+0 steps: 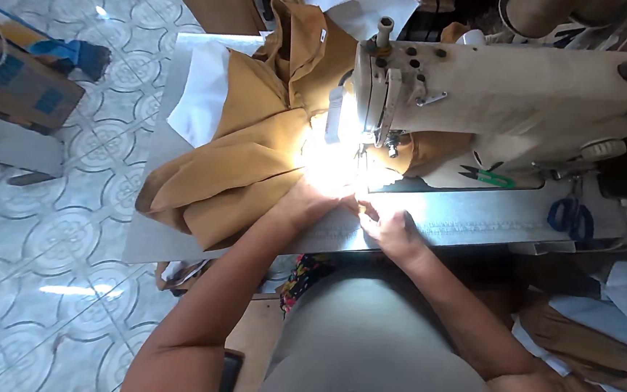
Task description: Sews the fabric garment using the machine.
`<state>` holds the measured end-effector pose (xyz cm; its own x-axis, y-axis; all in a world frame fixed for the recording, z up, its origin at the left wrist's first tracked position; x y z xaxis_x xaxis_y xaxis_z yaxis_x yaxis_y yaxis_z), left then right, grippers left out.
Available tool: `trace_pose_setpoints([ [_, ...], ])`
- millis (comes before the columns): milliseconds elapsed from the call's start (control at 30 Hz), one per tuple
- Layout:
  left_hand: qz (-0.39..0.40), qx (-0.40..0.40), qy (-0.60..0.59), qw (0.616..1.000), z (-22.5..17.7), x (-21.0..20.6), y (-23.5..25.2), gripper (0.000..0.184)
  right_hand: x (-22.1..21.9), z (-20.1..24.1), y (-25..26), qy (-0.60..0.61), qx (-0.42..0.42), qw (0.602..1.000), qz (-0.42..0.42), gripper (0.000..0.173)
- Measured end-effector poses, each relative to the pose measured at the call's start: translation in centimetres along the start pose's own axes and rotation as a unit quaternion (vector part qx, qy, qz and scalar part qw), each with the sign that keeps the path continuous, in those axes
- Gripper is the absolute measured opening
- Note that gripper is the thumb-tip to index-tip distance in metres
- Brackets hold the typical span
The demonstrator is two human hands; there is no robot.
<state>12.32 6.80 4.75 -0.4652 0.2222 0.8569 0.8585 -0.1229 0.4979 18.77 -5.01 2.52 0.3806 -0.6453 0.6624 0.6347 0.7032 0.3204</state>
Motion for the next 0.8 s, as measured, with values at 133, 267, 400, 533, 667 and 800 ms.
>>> trace_pose_setpoints([
  [133, 0.005, 0.002, 0.012, 1.0, -0.1, -0.1, 0.2, 0.025, 0.1, 0.7, 0.2, -0.094, 0.075, 0.993, -0.01, 0.021],
  [267, 0.022, 0.016, 0.01, 1.0, -0.5, -0.4, 0.3, 0.028, 0.6, 0.3, 0.1, -0.102, 0.1, 0.989, -0.045, 0.017],
  [400, 0.024, 0.009, 0.025, 0.999, -1.0, -0.5, 0.8, 0.026, 0.4, 0.0, -1.1, -0.116, 0.154, 0.977, -0.089, 0.016],
  [533, 0.026, 0.005, 0.038, 0.999, -1.3, -0.2, 1.0, 0.027, 0.3, 0.1, -1.3, -0.132, 0.164, 0.973, -0.09, 0.017],
  [667, 0.032, 0.034, 0.035, 0.998, -1.1, -0.1, 0.9, 0.028, 0.3, 0.2, -1.2, -0.127, 0.167, 0.973, -0.094, 0.018],
  [800, 0.043, 0.067, 0.061, 0.995, -0.1, -0.3, 0.9, 0.031, 0.1, 0.0, 0.0, -0.136, 0.167, 0.971, -0.104, 0.016],
])
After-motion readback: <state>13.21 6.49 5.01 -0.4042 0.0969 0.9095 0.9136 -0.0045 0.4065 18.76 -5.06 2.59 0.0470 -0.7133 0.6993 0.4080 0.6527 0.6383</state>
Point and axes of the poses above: each hand's wrist, its own y-axis towards the middle knuckle, its own x-axis out of the back of the hand, z = x × y, the point moved 8 cm from there along y, towards the middle knuckle, and after that the axes turned 11 degrees about -z, right-handed, at the moved point
